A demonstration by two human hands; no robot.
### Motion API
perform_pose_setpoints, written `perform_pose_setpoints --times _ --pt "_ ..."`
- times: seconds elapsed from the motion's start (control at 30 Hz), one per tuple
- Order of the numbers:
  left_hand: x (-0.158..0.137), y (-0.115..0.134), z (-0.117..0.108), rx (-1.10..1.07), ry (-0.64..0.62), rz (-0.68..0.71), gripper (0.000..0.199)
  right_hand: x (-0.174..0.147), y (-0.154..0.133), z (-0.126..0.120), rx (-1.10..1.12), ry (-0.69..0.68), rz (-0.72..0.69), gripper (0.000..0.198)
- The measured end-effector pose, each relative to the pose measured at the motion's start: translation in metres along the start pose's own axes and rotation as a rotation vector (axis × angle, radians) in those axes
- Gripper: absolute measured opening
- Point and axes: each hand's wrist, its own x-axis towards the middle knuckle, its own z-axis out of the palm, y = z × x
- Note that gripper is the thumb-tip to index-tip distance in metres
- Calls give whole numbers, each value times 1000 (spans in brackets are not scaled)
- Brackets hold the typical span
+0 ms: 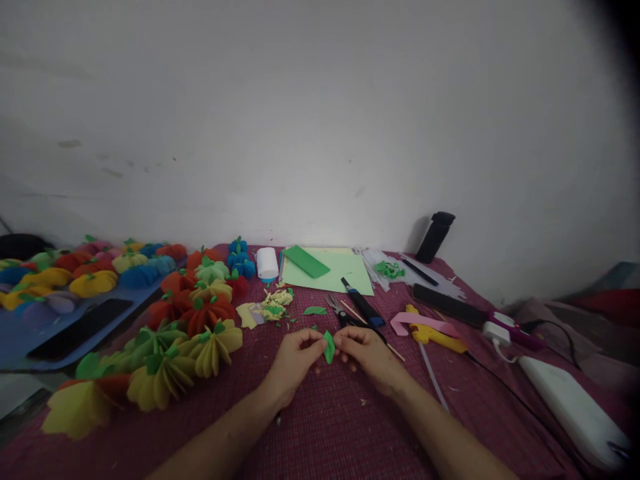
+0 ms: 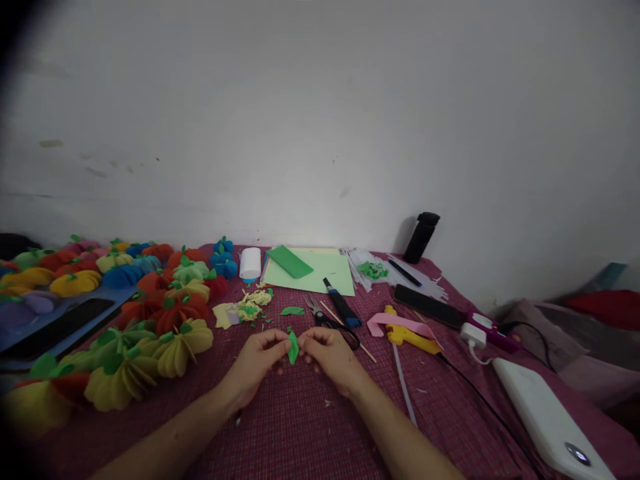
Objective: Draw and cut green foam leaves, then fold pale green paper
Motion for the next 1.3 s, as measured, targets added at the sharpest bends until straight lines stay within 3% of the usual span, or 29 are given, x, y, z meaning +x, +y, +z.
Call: perform_pose_setpoints --times 0.23,0.33,0.5,0.67,0.8,0.93,1.0,1.07,1.13,1.23,1.3 --pt "3 -8 -2 321 45 147 18 3 4 0 -181 11 -116 24" --pt "3 -10 -1 276 2 195 11 4 8 0 -142 25 -93 24" --pt "3 -14 2 101 -83 158 28 4 8 0 -64 40 -43 23" --pt "0 -12 0 146 -88 103 33 5 6 -2 -89 33 -23 25" --pt "-4 9 -13 277 -129 32 49 5 4 -8 -135 -9 31 23" --pt "-11 31 -38 328 199 147 44 -1 7 -9 -224 -173 83 17" --pt "-20 32 -48 364 260 177 40 -4 10 -7 -280 -246 67 18" --pt "-33 26 -52 490 265 205 32 -6 12 -6 -344 -276 29 18" --pt "-47 16 -51 756 255 226 25 -6 14 -8 -412 -259 -22 17" --pt "-65 2 -41 1246 220 188 23 -2 14 -14 -492 -169 -109 21" --pt "-70 -3 -35 1460 193 130 25 1 13 -17 -529 -94 -173 24"
